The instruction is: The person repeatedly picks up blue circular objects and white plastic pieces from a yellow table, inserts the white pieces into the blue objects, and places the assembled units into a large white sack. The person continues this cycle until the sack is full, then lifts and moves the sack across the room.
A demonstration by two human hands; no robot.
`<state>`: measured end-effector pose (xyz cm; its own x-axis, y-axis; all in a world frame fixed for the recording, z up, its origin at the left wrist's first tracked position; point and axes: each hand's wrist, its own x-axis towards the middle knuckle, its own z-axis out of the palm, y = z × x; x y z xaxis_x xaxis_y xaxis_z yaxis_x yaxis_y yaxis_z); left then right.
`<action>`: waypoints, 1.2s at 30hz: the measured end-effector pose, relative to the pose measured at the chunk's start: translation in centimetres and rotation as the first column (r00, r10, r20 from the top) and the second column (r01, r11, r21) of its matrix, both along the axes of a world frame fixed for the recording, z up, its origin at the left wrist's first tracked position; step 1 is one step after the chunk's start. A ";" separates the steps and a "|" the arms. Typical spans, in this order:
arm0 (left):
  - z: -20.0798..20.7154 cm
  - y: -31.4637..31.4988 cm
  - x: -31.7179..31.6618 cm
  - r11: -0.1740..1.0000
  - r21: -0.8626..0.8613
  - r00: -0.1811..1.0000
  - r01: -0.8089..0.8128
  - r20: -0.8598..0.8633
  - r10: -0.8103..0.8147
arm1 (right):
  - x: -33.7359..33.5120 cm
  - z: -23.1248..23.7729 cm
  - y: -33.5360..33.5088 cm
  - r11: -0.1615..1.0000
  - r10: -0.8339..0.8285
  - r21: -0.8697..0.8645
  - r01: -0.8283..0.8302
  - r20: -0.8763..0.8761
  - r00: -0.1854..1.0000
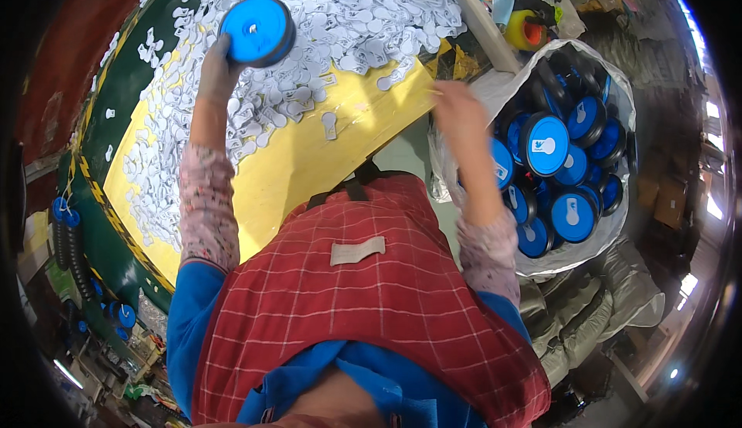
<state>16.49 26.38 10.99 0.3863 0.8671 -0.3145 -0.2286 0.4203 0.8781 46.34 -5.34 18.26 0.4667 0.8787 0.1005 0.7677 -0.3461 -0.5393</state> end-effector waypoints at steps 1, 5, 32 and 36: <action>0.8 -1.6 -0.8 0.990 0.123 0.996 0.072 -0.063 -0.064 | -0.9 -2.6 2.9 0.994 0.087 -0.064 -0.088 -0.024 0.996; 0.1 -7.8 -6.4 0.878 0.163 0.843 0.450 -0.402 -0.357 | -1.4 -13.4 7.8 0.926 0.247 -0.340 -0.167 0.210 0.946; -4.5 -24.4 -13.1 0.900 -0.376 0.954 0.222 0.272 -0.121 | -23.7 -5.8 1.7 0.789 0.603 0.175 -0.589 -0.033 0.797; -6.1 -24.6 -13.1 0.951 -0.235 0.975 0.202 -0.039 -0.217 | -25.4 -7.5 2.6 0.797 0.584 0.206 -0.568 -0.022 0.811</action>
<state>3.39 1.81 4.85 0.5243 0.6708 -0.5246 -0.0605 0.6438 0.7628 20.93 -2.76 10.71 -0.1067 0.9572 0.2690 0.7454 0.2561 -0.6155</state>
